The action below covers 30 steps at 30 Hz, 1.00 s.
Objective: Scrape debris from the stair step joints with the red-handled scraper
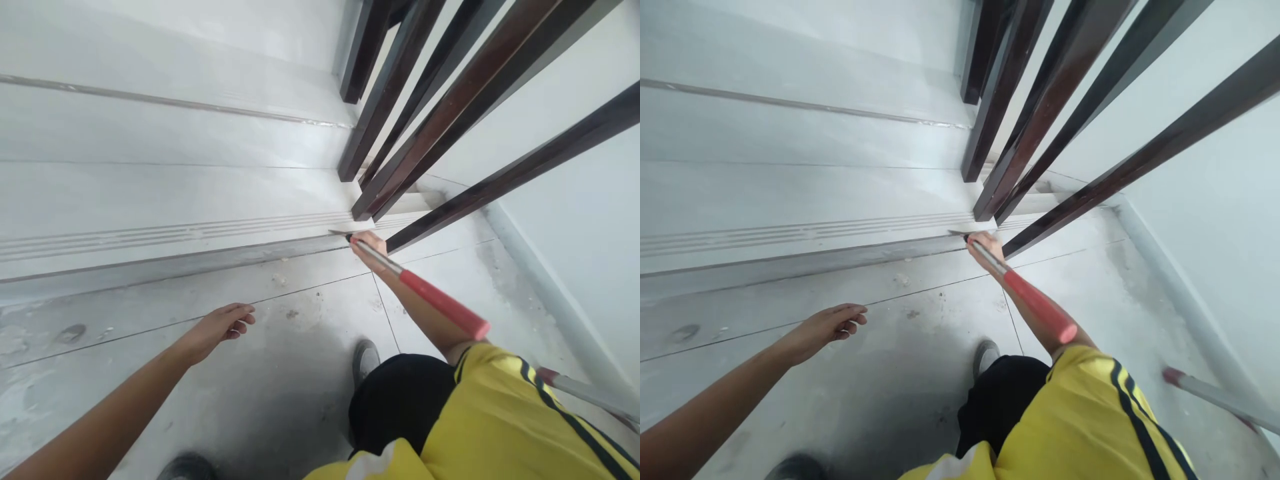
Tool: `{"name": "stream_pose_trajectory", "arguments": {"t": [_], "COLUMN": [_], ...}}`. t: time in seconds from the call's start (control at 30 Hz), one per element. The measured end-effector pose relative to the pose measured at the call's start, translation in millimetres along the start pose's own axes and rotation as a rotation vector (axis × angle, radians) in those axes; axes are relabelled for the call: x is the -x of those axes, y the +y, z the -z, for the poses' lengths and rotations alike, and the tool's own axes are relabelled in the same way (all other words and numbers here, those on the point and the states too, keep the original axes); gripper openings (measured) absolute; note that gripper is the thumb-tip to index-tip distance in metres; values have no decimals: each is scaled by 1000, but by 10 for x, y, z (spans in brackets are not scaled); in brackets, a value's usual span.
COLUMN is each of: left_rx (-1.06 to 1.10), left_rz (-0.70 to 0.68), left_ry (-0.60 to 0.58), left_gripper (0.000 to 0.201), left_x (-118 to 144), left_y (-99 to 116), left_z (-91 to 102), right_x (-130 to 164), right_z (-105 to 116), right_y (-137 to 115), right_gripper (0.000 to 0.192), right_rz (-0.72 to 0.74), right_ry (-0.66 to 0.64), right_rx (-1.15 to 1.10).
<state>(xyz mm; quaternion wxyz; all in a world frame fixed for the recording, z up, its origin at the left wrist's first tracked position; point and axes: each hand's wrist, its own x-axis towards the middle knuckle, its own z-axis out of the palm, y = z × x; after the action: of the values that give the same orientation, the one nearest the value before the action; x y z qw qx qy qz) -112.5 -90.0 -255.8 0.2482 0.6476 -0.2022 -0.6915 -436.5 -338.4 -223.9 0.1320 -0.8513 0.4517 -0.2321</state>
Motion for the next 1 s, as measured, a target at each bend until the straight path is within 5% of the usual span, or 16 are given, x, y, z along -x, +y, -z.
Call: {"name": "stream_pose_trajectory", "arguments": {"t": [0.43, 0.83, 1.0], "left_rx": [43, 19, 19], "left_rz": [-45, -8, -28], "left_ry": [-2, 25, -15], "left_gripper": [45, 44, 45], "left_x": [-31, 24, 21], "left_y": [-9, 27, 7], "left_z": [50, 9, 24], "right_x": [-95, -208, -314], "right_z": [-237, -323, -146], "right_y": [-67, -605, -441], "right_gripper": [23, 30, 30], "right_rz": [-18, -140, -193], "right_ry": [12, -311, -104], "right_rx": [252, 561, 383]}}
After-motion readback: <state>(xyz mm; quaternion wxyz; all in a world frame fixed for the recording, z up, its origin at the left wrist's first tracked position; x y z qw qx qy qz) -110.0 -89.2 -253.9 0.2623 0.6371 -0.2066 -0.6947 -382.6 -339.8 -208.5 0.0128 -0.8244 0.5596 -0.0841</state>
